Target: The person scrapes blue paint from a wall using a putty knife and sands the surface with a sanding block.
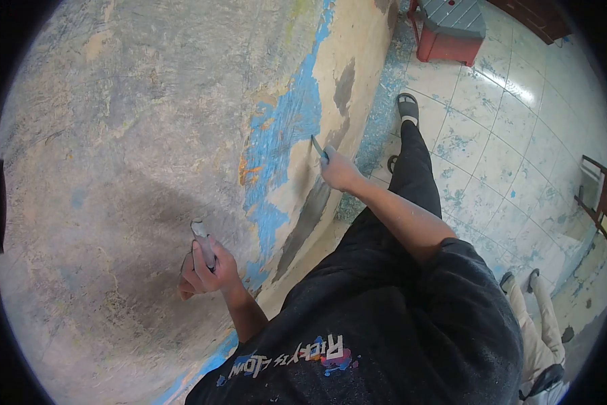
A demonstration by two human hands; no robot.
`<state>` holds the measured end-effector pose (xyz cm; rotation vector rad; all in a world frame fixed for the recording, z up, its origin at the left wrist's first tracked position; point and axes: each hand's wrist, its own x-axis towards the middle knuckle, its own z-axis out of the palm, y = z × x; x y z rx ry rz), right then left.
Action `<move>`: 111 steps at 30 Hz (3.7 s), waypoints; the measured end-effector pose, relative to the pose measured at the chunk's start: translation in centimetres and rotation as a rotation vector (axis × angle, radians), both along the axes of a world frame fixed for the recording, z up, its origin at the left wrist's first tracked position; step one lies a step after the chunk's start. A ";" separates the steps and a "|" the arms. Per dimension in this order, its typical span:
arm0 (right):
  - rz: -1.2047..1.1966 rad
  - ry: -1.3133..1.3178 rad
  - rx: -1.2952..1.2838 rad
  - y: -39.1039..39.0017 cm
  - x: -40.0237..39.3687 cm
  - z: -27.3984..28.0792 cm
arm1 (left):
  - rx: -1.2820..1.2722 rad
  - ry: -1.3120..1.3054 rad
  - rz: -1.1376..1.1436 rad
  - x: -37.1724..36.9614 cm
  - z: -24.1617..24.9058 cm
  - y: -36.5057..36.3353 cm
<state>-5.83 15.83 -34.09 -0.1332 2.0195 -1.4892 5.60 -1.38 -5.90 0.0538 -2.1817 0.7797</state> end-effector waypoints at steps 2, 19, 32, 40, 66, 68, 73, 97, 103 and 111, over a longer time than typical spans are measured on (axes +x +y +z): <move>0.001 -0.167 -0.036 0.4 -1.0 0.0 | -0.015 -0.004 -0.005 -0.2 0.2 0.3; 0.025 -0.366 -0.055 0.7 -1.9 3.0 | -0.001 -0.006 -0.028 -0.5 0.2 0.2; 0.010 -0.443 -0.006 -0.4 -2.7 0.3 | 0.015 -0.025 -0.047 -0.3 0.6 0.6; 0.122 -0.255 -0.016 3.7 -3.0 3.1 | -0.015 0.026 -0.037 -0.6 1.1 0.9; 0.796 0.556 0.300 3.3 -12.8 11.8 | 0.426 0.377 0.155 0.6 3.4 3.9; 0.841 0.565 0.260 2.8 -13.2 11.3 | 0.428 0.363 0.186 0.4 2.9 4.7; 0.940 0.607 0.321 1.0 -13.0 10.3 | 0.369 0.287 0.233 -0.5 2.5 6.3; 0.954 0.710 0.284 2.8 -13.7 12.4 | 0.481 0.496 0.388 -2.2 1.0 7.8; 1.004 0.696 0.355 1.1 -12.1 11.7 | 0.483 0.508 0.382 -2.2 0.7 7.3; 0.971 0.710 0.353 1.7 -12.2 11.0 | 0.483 0.509 0.399 -2.4 0.5 7.1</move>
